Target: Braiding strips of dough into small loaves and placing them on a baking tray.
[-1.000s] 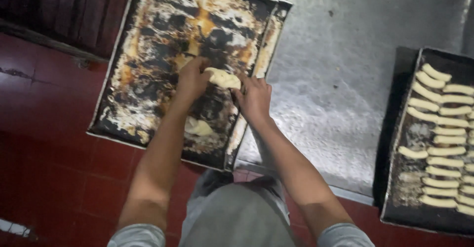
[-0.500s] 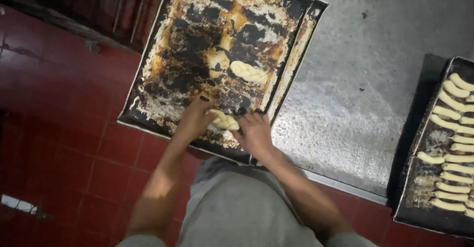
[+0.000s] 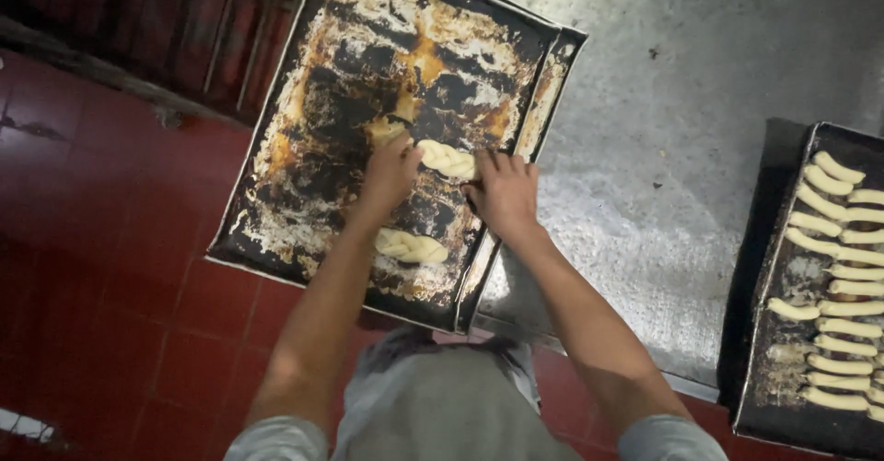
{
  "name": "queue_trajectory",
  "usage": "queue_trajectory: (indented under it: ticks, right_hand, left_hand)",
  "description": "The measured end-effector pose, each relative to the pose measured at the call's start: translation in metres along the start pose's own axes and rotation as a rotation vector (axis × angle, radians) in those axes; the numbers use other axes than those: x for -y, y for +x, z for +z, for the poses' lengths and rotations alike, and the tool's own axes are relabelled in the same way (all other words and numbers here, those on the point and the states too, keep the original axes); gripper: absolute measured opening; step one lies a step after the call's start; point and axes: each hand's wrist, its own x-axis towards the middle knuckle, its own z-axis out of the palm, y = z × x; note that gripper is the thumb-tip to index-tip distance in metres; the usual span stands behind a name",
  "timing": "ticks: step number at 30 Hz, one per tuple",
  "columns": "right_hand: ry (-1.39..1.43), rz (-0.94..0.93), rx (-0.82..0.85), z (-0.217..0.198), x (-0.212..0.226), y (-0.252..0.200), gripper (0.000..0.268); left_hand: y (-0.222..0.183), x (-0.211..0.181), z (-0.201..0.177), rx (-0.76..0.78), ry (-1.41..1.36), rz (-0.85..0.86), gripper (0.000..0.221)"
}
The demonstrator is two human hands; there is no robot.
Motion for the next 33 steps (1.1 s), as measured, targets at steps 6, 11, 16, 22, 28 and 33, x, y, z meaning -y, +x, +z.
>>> queue_trajectory:
  ticks: [6, 11, 16, 22, 28, 33]
  right_hand:
    - [0.14, 0.061, 0.035, 0.007, -0.004, 0.015, 0.036]
    - [0.169, 0.027, 0.055, -0.021, 0.018, 0.007, 0.06]
    - [0.458, 0.137, -0.059, -0.066, -0.016, -0.059, 0.058]
    - [0.535, 0.717, -0.451, -0.12, -0.177, -0.234, 0.02]
    - [0.235, 1.392, -0.463, -0.132, -0.338, -0.376, 0.026]
    - [0.215, 1.582, -0.307, -0.152, -0.365, -0.335, 0.038]
  left_hand:
    - [0.022, 0.017, 0.027, -0.151, -0.025, -0.012, 0.026]
    - [-0.017, -0.019, 0.006, -0.301, 0.164, -0.08, 0.036]
    - [-0.018, -0.017, 0.034, -0.401, 0.44, -0.037, 0.047]
    - [-0.049, -0.092, 0.113, -0.351, 0.115, 0.348, 0.052]
    - [-0.098, -0.242, 0.28, 0.371, 0.261, 0.287, 0.045]
    - [-0.105, -0.338, 0.402, 0.153, 0.424, 0.797, 0.028]
